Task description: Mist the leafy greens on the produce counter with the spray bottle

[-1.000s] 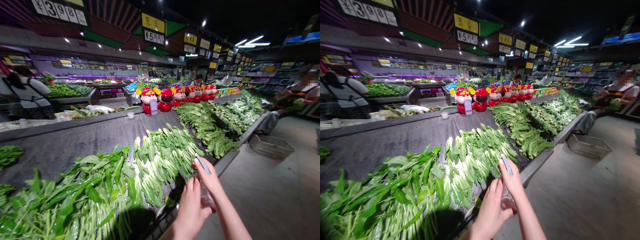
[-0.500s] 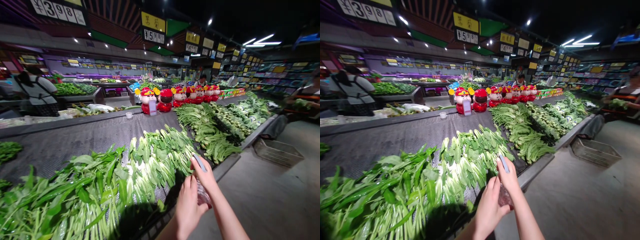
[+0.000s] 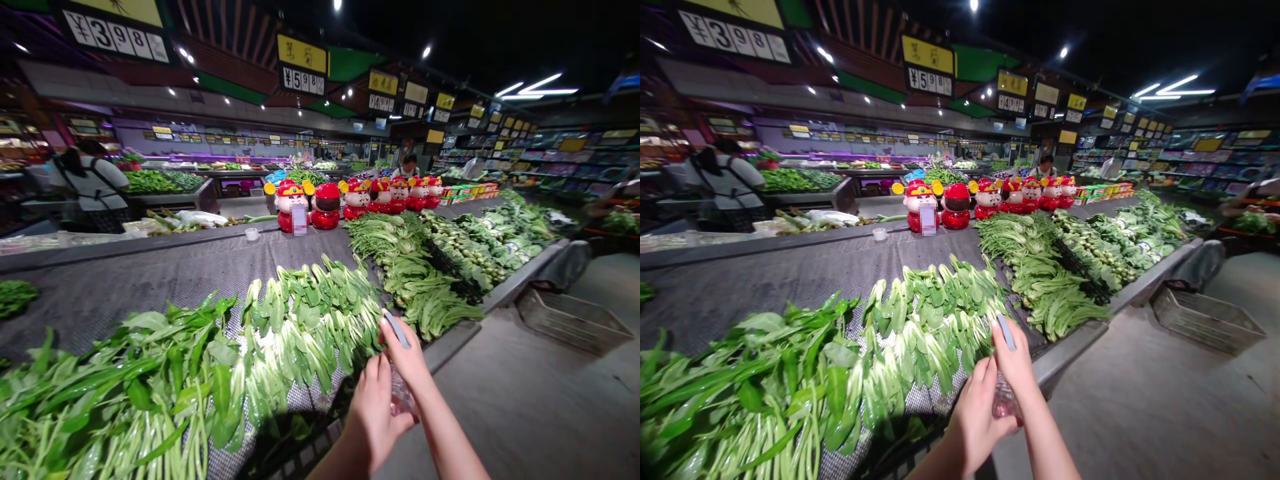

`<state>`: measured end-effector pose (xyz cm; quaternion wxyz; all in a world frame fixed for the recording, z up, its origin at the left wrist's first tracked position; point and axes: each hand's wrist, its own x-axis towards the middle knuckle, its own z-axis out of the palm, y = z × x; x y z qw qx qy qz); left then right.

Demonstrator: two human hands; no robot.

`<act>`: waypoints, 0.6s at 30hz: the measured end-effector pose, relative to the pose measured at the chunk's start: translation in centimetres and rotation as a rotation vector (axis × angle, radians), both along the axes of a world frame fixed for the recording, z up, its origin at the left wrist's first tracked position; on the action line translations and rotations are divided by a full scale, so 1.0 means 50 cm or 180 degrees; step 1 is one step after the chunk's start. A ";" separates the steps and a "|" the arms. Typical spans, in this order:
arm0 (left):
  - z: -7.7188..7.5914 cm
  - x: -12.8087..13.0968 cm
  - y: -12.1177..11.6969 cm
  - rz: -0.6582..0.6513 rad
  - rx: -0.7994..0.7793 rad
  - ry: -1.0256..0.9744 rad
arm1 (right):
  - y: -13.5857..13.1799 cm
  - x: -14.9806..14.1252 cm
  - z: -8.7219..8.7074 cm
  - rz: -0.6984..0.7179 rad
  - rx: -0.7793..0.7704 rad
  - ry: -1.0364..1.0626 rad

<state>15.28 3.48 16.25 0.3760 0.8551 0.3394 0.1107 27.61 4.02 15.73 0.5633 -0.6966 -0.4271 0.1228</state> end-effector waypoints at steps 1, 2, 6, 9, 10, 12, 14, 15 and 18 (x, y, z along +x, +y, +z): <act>-0.003 0.005 -0.003 0.0004 0.0006 -0.0011 | -0.002 0.006 -0.003 0.0000 -0.0027 0.0021; -0.005 0.010 -0.006 0.0010 0.0016 -0.0025 | -0.004 0.013 -0.007 0.0001 -0.0064 0.0052; -0.012 0.027 -0.020 0.0009 0.0015 -0.0059 | -0.016 0.035 -0.024 -0.0008 -0.0123 0.0163; -0.021 0.039 -0.030 0.0015 -0.0006 -0.0085 | -0.029 0.047 -0.031 -0.0009 -0.0104 0.0208; -0.025 0.043 -0.033 0.0010 0.0005 -0.0113 | -0.035 0.049 -0.032 -0.0004 -0.0110 0.0211; -0.033 0.051 -0.039 -0.0014 0.0041 -0.0171 | -0.046 0.053 -0.030 0.0001 -0.0115 0.0186; -0.041 0.058 -0.045 -0.0025 0.0061 -0.0180 | -0.055 0.054 -0.027 -0.0001 -0.0095 0.0134; -0.044 0.060 -0.047 -0.0031 0.0066 -0.0178 | -0.058 0.055 -0.025 -0.0019 -0.0077 0.0100; -0.054 0.062 -0.051 -0.0096 0.0107 -0.0232 | -0.065 0.054 -0.025 -0.0113 -0.0036 0.0027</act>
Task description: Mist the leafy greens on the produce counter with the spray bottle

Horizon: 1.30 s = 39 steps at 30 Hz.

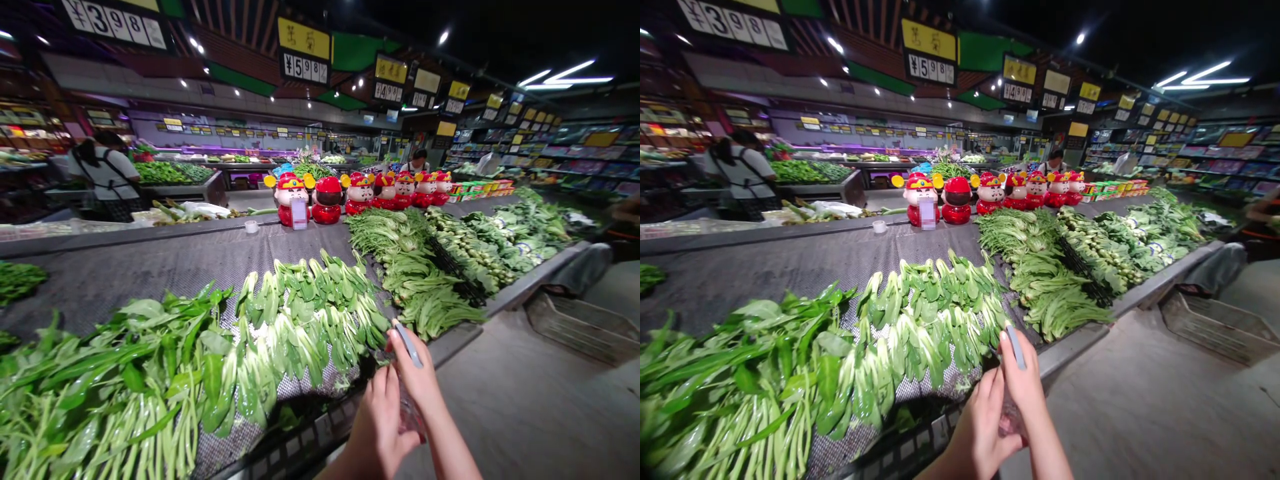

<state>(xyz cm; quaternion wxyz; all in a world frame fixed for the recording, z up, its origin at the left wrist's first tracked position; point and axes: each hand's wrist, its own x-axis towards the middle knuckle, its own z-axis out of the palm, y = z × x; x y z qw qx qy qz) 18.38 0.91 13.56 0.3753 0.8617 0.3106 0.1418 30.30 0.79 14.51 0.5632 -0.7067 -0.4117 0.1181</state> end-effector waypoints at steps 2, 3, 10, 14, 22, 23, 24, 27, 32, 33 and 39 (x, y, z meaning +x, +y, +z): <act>-0.007 -0.003 -0.003 -0.0043 0.0032 -0.0067 | -0.004 -0.001 -0.003 -0.0008 -0.0022 -0.0013; -0.010 -0.005 -0.005 -0.0054 0.0046 -0.0101 | -0.007 -0.002 -0.005 0.0006 -0.0040 -0.0007; -0.017 -0.020 -0.022 -0.0118 0.0099 -0.0180 | -0.028 -0.008 -0.021 -0.0062 -0.0162 0.0140; -0.013 -0.028 -0.032 -0.0124 0.0003 -0.0116 | -0.034 -0.014 -0.032 -0.0027 -0.0192 0.0093; -0.009 -0.043 -0.044 -0.0087 -0.0123 0.0313 | -0.041 -0.026 -0.058 0.0023 -0.0261 0.0273; -0.010 -0.044 -0.045 -0.0104 -0.0124 0.0322 | -0.043 -0.026 -0.060 0.0011 -0.0246 0.0302; -0.011 -0.044 -0.046 -0.0131 -0.0129 0.0324 | -0.045 -0.026 -0.061 -0.0004 -0.0227 0.0333; -0.020 -0.044 -0.054 -0.0200 -0.0162 0.0311 | -0.055 -0.023 -0.070 -0.0064 -0.0225 0.0344; -0.050 -0.047 -0.075 -0.0286 -0.0287 0.0274 | -0.081 -0.021 -0.100 -0.0153 -0.0413 0.0243; -0.055 -0.048 -0.077 -0.0312 -0.0311 0.0276 | -0.086 -0.022 -0.106 -0.0169 -0.0434 0.0276; -0.066 -0.057 -0.076 -0.0424 -0.0321 0.0253 | -0.093 -0.029 -0.119 -0.0224 -0.0509 0.0363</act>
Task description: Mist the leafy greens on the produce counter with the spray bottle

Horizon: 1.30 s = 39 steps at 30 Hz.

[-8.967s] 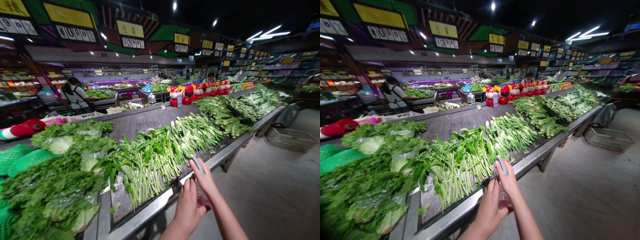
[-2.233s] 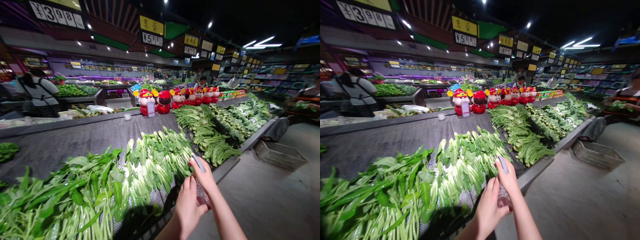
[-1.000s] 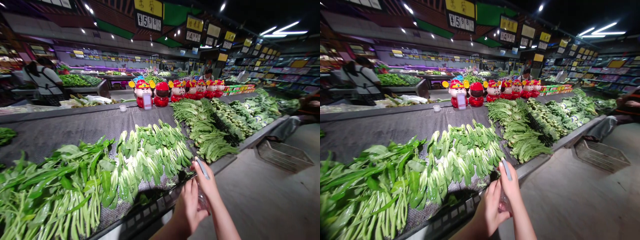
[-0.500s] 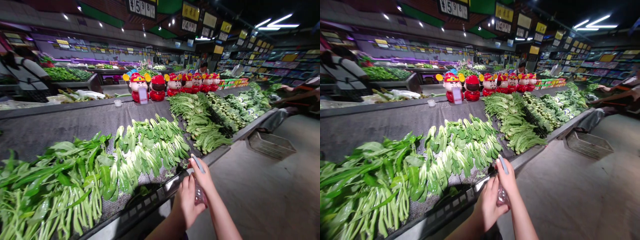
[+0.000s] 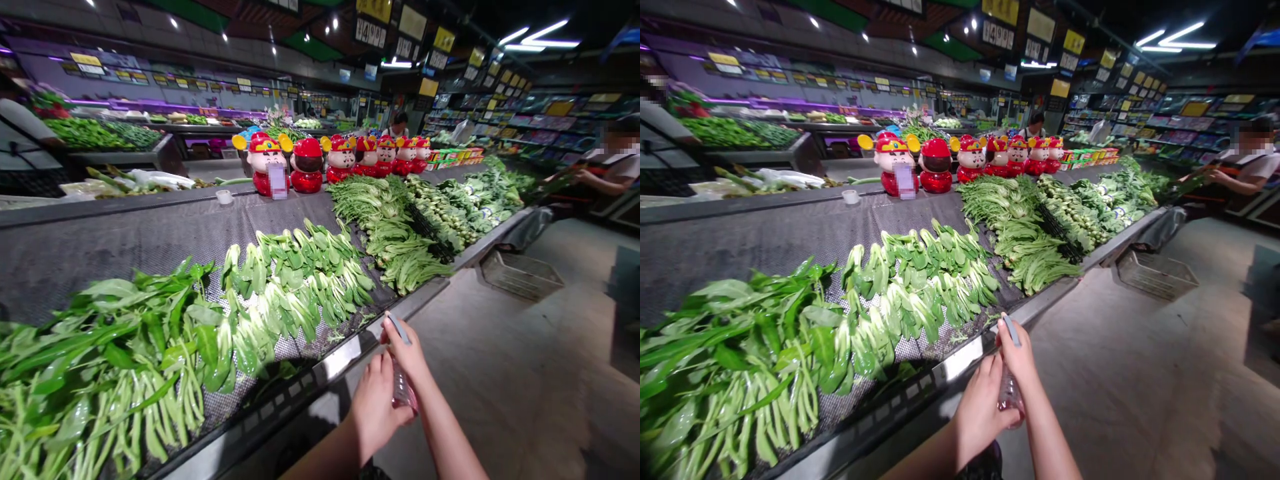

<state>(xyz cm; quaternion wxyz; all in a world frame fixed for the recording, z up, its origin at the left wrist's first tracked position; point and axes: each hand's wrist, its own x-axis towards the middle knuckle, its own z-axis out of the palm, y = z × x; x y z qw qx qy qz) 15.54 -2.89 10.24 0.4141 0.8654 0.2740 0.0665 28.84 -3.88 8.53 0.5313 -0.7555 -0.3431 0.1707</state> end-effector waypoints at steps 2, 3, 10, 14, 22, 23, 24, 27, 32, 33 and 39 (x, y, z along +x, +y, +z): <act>0.002 -0.005 0.002 0.0022 0.0023 -0.0016 | 0.002 -0.004 0.005 -0.0012 0.0008 -0.0005; 0.004 -0.008 0.002 0.0034 0.0030 -0.0027 | 0.004 -0.007 0.008 -0.0005 0.0025 -0.0014; 0.022 -0.035 -0.005 0.0258 0.0043 0.0102 | 0.017 -0.039 0.021 0.0319 0.0026 -0.0116; 0.025 -0.046 -0.005 0.0371 0.0032 0.0240 | 0.024 -0.057 0.019 0.0451 0.0004 -0.0189; 0.038 -0.058 0.026 0.0370 0.0168 0.0065 | 0.055 -0.069 0.045 0.0291 0.0226 -0.0066; 0.043 -0.058 0.032 0.0360 0.0218 0.0022 | 0.061 -0.071 0.054 0.0263 0.0306 -0.0029; 0.048 -0.058 0.038 0.0349 0.0264 -0.0020 | 0.067 -0.072 0.063 0.0255 0.0376 -0.0007; 0.062 -0.057 0.055 0.0408 0.0403 -0.0127 | 0.086 -0.076 0.090 0.0276 0.0518 -0.0006; 0.070 -0.057 0.071 0.0575 0.0486 -0.0088 | 0.107 -0.089 0.117 0.0316 0.0515 -0.0197; 0.069 -0.058 0.072 0.0595 0.0486 -0.0091 | 0.109 -0.091 0.118 0.0343 0.0503 -0.0231; 0.054 -0.062 0.076 0.0665 0.0587 -0.0175 | 0.119 -0.096 0.117 0.0422 0.0542 -0.0345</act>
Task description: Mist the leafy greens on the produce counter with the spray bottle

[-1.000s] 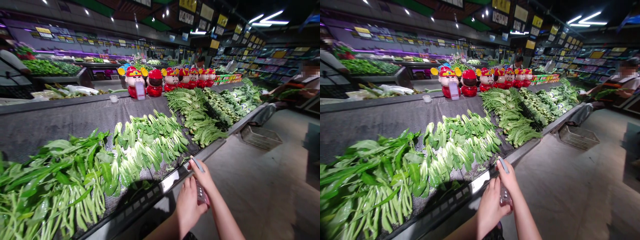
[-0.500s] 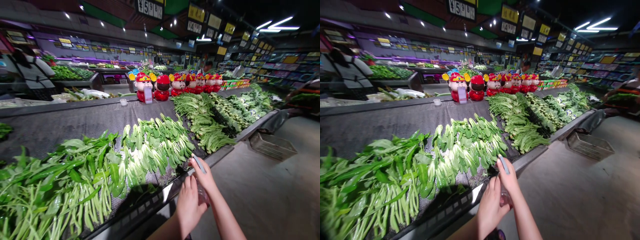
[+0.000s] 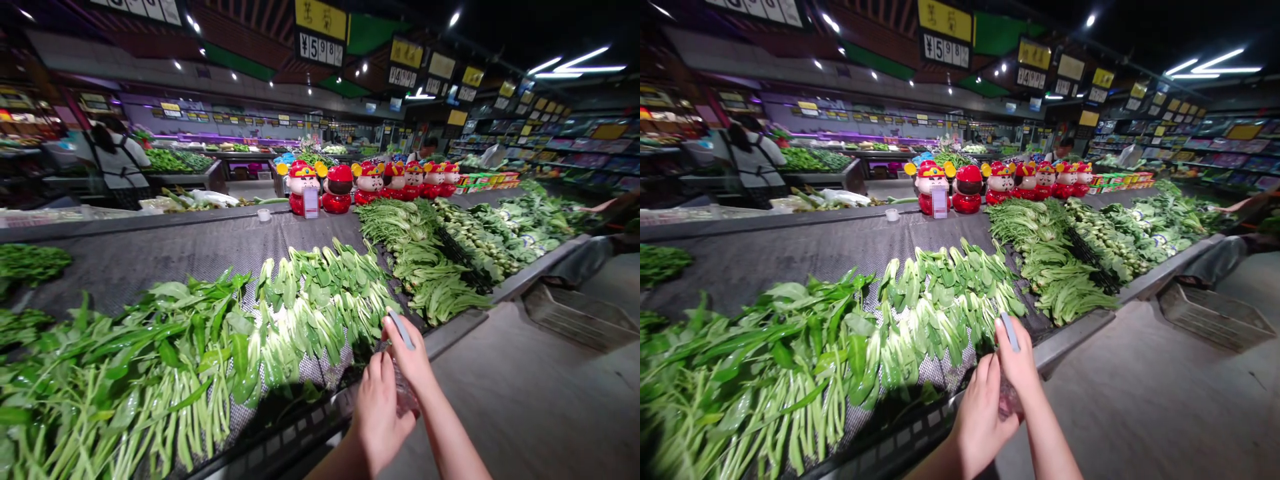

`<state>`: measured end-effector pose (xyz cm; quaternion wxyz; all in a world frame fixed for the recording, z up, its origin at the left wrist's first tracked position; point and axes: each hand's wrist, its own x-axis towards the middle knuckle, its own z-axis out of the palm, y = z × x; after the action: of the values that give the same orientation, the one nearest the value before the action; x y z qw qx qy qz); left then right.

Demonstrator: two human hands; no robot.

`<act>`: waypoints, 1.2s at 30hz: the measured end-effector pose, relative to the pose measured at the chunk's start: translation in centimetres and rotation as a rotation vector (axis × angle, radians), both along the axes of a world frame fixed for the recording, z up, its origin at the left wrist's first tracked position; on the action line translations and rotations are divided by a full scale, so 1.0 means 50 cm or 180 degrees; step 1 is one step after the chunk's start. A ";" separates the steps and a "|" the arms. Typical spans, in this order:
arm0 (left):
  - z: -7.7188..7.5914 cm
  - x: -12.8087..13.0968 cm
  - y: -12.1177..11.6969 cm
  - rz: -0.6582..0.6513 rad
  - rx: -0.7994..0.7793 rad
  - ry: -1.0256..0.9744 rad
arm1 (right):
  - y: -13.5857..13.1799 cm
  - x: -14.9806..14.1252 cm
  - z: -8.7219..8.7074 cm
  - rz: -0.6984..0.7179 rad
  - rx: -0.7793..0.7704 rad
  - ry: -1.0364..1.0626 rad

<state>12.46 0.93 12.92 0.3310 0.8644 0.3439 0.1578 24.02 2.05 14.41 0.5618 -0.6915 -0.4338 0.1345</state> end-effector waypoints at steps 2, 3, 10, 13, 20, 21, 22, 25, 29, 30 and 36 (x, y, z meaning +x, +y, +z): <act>0.000 0.001 0.003 0.0048 0.0028 0.0006 | 0.006 0.001 0.000 0.0045 0.0005 0.0025; 0.001 0.002 0.005 0.0067 0.0041 0.0007 | 0.010 0.002 0.001 0.0057 0.0022 0.0065; 0.022 0.008 0.029 0.0101 0.0081 -0.0053 | 0.034 0.009 0.017 -0.0012 0.0064 0.0271; 0.023 0.008 0.034 0.0070 0.0041 -0.0055 | 0.037 0.011 0.021 0.0022 0.0059 0.0112; 0.024 0.000 0.036 0.0078 0.0008 -0.0023 | 0.044 0.008 0.011 0.0040 -0.0012 0.0111; 0.028 -0.001 0.037 0.0075 -0.0009 -0.0006 | 0.046 0.006 0.013 0.0065 0.0013 0.0125; 0.033 -0.003 0.038 0.0085 -0.0027 0.0025 | 0.049 0.005 0.016 0.0095 0.0048 0.0135; 0.046 -0.008 0.040 0.0193 -0.0091 0.0166 | 0.055 -0.003 0.027 0.0227 0.0103 0.0096; 0.050 -0.017 0.037 0.0325 -0.0163 0.0242 | 0.061 -0.018 0.032 0.0375 -0.0009 0.0001; 0.047 -0.021 0.036 0.0337 -0.0176 0.0246 | 0.061 -0.022 0.030 0.0391 -0.0028 0.0001; 0.015 -0.037 0.045 0.0227 -0.0205 0.0233 | 0.062 -0.038 0.017 0.0342 0.0057 0.0092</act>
<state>10.62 3.20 13.65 0.3401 0.8457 0.3912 0.1266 22.12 5.15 15.24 0.5662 -0.6601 -0.4632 0.1706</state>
